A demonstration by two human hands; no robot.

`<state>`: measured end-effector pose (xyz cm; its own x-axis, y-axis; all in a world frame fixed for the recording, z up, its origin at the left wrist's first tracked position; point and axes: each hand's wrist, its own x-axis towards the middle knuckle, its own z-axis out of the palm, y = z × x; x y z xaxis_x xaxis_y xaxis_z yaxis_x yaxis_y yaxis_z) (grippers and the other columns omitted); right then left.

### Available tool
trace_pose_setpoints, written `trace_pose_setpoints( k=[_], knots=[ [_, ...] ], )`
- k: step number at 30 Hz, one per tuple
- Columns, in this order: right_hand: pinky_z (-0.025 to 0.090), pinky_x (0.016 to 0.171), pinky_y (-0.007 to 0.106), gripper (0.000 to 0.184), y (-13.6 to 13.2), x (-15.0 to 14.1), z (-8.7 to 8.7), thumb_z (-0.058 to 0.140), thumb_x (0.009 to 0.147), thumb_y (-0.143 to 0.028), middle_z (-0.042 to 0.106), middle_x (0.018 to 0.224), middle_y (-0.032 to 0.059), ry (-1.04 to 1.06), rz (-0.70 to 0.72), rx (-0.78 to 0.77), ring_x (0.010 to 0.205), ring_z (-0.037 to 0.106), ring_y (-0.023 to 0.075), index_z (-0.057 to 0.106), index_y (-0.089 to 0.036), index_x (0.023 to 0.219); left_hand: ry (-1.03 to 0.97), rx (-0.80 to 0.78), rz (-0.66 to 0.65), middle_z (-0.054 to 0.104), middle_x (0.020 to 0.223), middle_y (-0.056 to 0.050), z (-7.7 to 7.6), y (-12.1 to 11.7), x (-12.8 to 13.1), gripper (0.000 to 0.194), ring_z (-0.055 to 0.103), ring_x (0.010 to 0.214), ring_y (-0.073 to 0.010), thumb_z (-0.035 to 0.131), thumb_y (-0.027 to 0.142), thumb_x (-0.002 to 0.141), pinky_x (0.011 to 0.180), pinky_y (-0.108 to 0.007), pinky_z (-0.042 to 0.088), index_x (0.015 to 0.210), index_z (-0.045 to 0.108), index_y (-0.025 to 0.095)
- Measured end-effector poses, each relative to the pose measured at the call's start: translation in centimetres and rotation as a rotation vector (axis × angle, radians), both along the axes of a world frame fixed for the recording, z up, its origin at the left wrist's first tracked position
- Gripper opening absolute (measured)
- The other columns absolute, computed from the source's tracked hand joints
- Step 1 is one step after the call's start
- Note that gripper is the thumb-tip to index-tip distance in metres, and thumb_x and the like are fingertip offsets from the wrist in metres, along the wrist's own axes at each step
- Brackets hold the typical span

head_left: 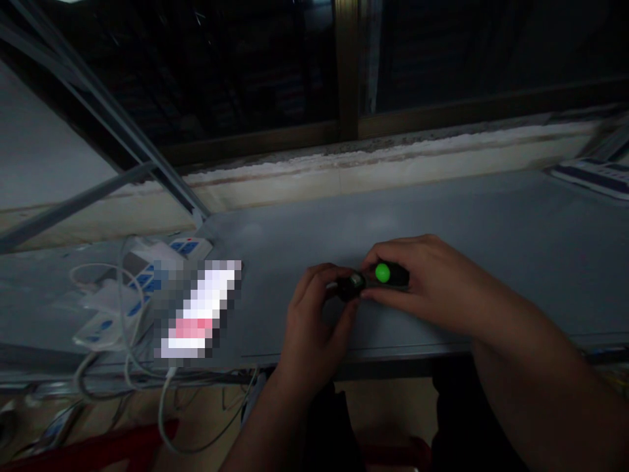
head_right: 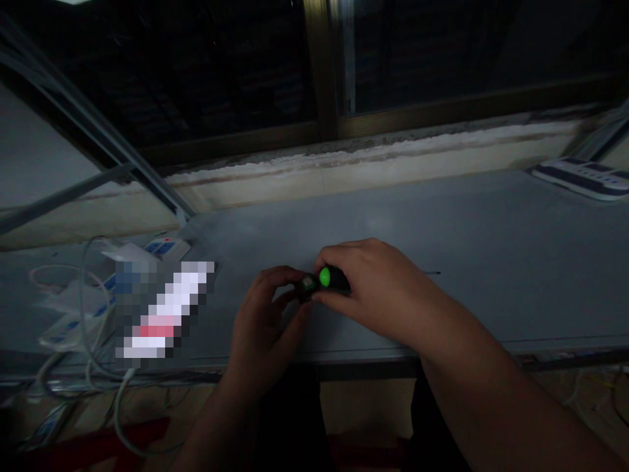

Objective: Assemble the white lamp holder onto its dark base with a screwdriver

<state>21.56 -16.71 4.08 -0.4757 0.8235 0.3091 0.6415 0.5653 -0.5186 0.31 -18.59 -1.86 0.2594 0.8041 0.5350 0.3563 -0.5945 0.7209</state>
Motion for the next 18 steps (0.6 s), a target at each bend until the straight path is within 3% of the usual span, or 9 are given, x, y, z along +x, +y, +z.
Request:
trace_pose_setpoints(
  k=[3,8,13,18],
  knots=[
    [0.044,0.076,0.032,0.016,0.0,0.8,0.2,0.069,0.091,-0.035,0.073,0.094,-0.0001,-0.02,-0.078,0.024,0.086,0.067,0.0194,0.069,-0.025,0.103,0.097,0.054,0.079,0.06,0.125,-0.01,0.2,0.1,0.0,0.038,0.064,0.115,-0.0212,0.065,0.013,0.093,0.099,-0.038,0.059,0.129,0.061,0.026],
    [0.048,0.085,0.038,0.029,0.7,3.2,-0.5,0.064,0.091,-0.036,0.066,0.113,0.0081,-0.065,-0.199,0.115,0.1,0.064,0.0248,0.059,-0.02,0.115,0.226,0.081,0.16,0.064,0.125,-0.008,0.5,0.3,0.1,0.041,0.065,0.113,-0.0209,0.066,0.012,0.092,0.101,-0.038,0.055,0.131,0.063,0.025],
    [0.048,0.099,0.044,0.02,1.8,5.2,-1.9,0.049,0.092,-0.021,0.057,0.112,0.0115,-0.135,-0.155,0.094,0.107,0.061,0.0266,0.057,-0.017,0.11,0.311,0.032,0.213,0.07,0.119,-0.007,0.4,0.5,0.4,0.04,0.067,0.109,-0.0238,0.066,0.008,0.089,0.097,-0.041,0.055,0.125,0.063,0.024],
    [0.053,0.093,0.04,0.022,2.8,5.8,-3.4,0.053,0.092,-0.021,0.059,0.109,0.0095,-0.162,-0.105,0.073,0.099,0.063,0.0225,0.063,-0.02,0.111,0.355,0.023,0.26,0.074,0.111,-0.007,-0.1,1.1,0.6,0.033,0.067,0.108,-0.0276,0.068,0.005,0.085,0.095,-0.046,0.055,0.113,0.064,0.023]
  ],
)
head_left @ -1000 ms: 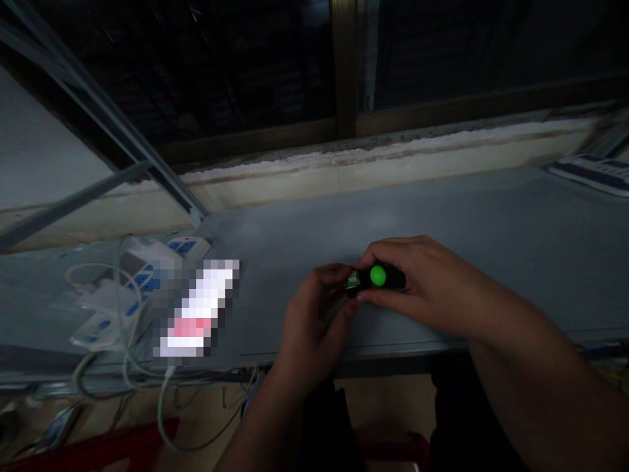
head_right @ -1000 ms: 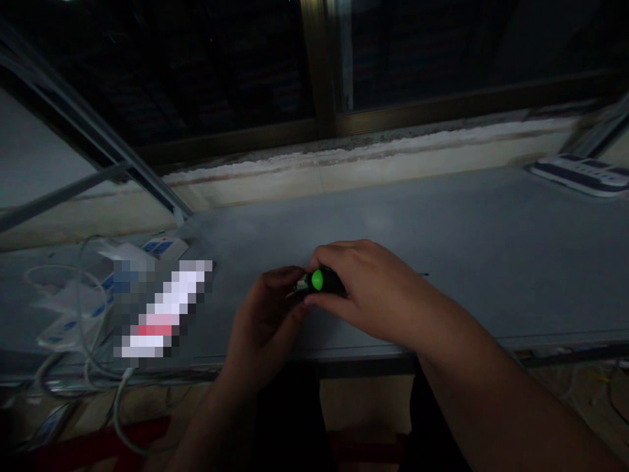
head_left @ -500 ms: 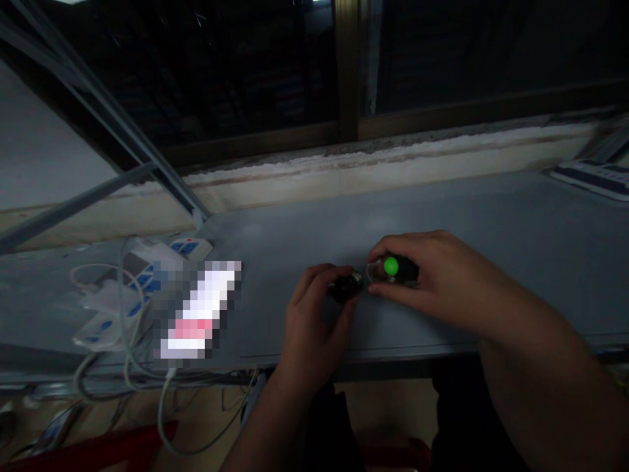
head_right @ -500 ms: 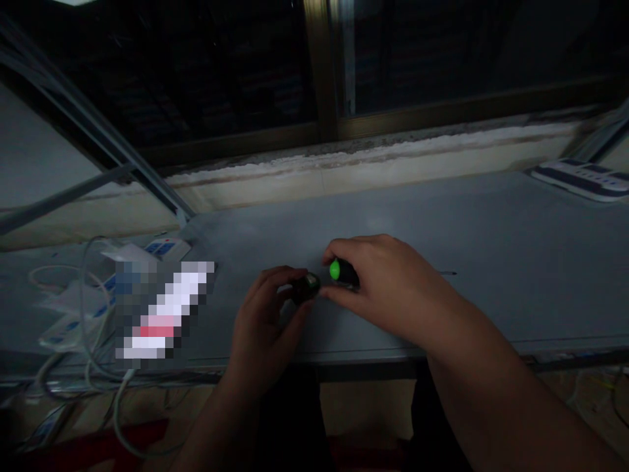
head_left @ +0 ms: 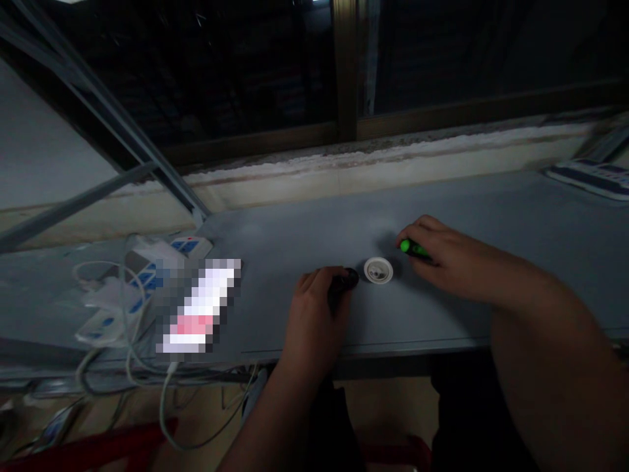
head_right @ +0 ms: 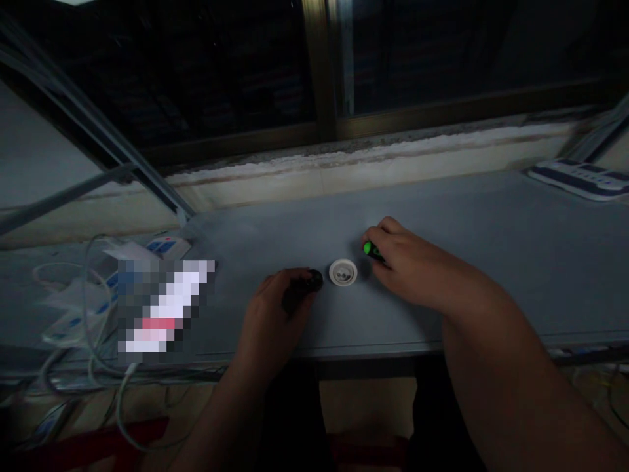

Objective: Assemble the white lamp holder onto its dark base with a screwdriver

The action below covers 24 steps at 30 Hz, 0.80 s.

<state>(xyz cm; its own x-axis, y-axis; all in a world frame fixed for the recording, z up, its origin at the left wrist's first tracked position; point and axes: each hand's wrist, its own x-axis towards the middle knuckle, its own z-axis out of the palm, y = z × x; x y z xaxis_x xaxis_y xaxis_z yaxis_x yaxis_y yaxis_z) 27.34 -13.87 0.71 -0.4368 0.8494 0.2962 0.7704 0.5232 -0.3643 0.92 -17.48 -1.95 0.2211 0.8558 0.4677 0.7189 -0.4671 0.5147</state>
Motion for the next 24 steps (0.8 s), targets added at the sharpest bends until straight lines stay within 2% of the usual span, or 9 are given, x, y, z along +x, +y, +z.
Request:
trace_pose_setpoints(
  k=[5,10,13,15,17,19,22,24],
  knots=[
    [0.053,0.089,0.036,0.026,1.3,0.6,-2.1,0.057,0.091,-0.022,0.066,0.107,0.0089,-0.069,-0.024,-0.034,0.098,0.065,0.0216,0.063,-0.019,0.116,-0.04,-0.007,0.016,0.074,0.114,-0.009,-0.7,0.5,0.5,0.031,0.069,0.107,-0.0278,0.066,0.005,0.085,0.095,-0.047,0.055,0.109,0.062,0.022],
    [0.053,0.091,0.042,0.028,0.8,0.7,-3.6,0.056,0.09,-0.023,0.068,0.114,0.0133,-0.018,-0.123,0.03,0.102,0.066,0.0266,0.059,-0.017,0.117,-0.059,0.004,0.007,0.072,0.107,-0.009,-1.3,1.3,1.0,0.027,0.068,0.101,-0.0249,0.064,0.005,0.084,0.093,-0.041,0.053,0.106,0.06,0.019],
    [0.052,0.091,0.044,0.031,-0.3,0.6,-4.0,0.058,0.091,-0.027,0.068,0.116,0.0151,0.026,-0.209,0.066,0.104,0.065,0.029,0.059,-0.018,0.12,-0.101,0.086,0.021,0.069,0.111,-0.01,-1.1,1.6,1.2,0.03,0.064,0.105,-0.0247,0.066,0.007,0.082,0.096,-0.04,0.051,0.108,0.058,0.018],
    [0.051,0.094,0.044,0.032,-0.9,0.5,-4.2,0.057,0.093,-0.028,0.068,0.119,0.0157,0.048,-0.217,0.081,0.107,0.064,0.0293,0.059,-0.019,0.123,-0.131,0.171,0.006,0.067,0.115,-0.01,-0.7,0.8,1.1,0.031,0.062,0.112,-0.0239,0.065,0.007,0.082,0.1,-0.039,0.048,0.11,0.058,0.018],
    [0.049,0.098,0.044,0.034,-1.3,0.6,-4.4,0.057,0.094,-0.029,0.068,0.124,0.0165,0.066,-0.221,0.094,0.113,0.063,0.0295,0.06,-0.018,0.126,-0.148,0.291,0.011,0.066,0.113,-0.009,-0.4,-1.1,0.7,0.026,0.06,0.114,-0.0231,0.061,0.007,0.085,0.103,-0.039,0.046,0.108,0.058,0.019],
    [0.047,0.103,0.045,0.035,-1.4,0.8,-4.5,0.056,0.094,-0.03,0.067,0.126,0.017,0.072,-0.244,0.124,0.117,0.061,0.0297,0.061,-0.017,0.126,-0.105,0.385,0.004,0.067,0.108,-0.008,-0.9,-4.2,-0.3,0.019,0.06,0.11,-0.0237,0.061,0.01,0.086,0.101,-0.041,0.046,0.103,0.06,0.02],
    [0.043,0.107,0.045,0.036,-1.1,1.1,-4.8,0.054,0.094,-0.033,0.065,0.126,0.0162,0.072,-0.248,0.136,0.12,0.057,0.0288,0.062,-0.017,0.125,0.014,0.366,0.012,0.066,0.095,-0.005,-3.7,-10.3,-3.0,0.013,0.062,0.096,-0.0234,0.066,0.015,0.085,0.093,-0.041,0.047,0.094,0.061,0.022],
    [0.042,0.108,0.046,0.036,-0.7,1.3,-5.1,0.054,0.092,-0.036,0.064,0.124,0.0125,0.101,-0.247,0.152,0.119,0.054,0.0272,0.062,-0.021,0.124,0.134,0.212,0.006,0.066,0.094,-0.005,-6.5,-14.6,-5.4,0.011,0.062,0.093,-0.0228,0.066,0.016,0.087,0.089,-0.04,0.048,0.094,0.061,0.022]
  ],
)
